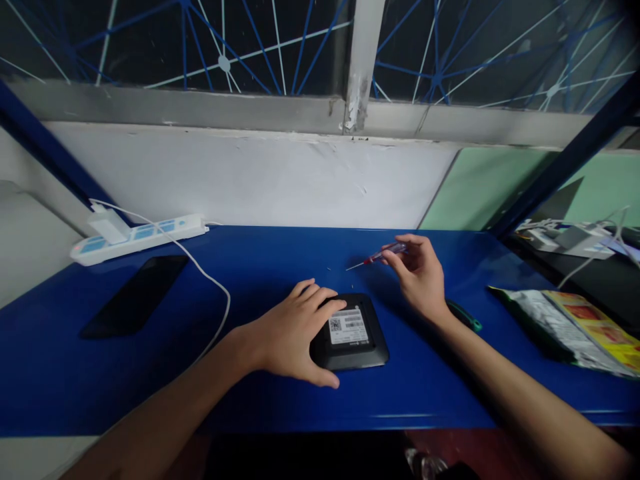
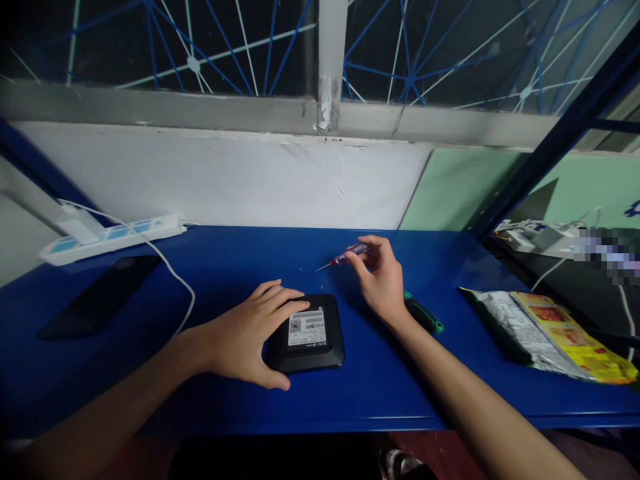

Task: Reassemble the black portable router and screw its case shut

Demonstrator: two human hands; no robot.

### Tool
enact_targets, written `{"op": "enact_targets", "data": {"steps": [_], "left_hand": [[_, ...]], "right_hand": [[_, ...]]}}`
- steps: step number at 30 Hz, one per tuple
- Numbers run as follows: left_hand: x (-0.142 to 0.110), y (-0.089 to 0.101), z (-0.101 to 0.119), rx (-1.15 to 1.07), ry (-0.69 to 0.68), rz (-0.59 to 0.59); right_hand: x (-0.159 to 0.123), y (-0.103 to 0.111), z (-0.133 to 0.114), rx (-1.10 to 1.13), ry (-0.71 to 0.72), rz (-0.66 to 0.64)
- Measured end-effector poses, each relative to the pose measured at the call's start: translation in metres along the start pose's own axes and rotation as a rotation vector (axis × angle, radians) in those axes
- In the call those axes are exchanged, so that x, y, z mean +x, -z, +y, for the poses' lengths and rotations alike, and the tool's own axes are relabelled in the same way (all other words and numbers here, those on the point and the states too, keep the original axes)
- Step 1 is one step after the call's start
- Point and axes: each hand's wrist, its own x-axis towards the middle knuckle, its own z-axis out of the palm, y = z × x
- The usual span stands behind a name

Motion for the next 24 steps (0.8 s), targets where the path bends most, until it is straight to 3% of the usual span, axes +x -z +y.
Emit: {"op": "enact_targets", "data": {"steps": [24], "left_hand": [[-0.0003, -0.0043, -0.0024, -0.026, -0.018, 0.025]], "right_hand": [[-0.0082, -0.0094, 0.0038, -0.126, -0.063, -0.151]]}}
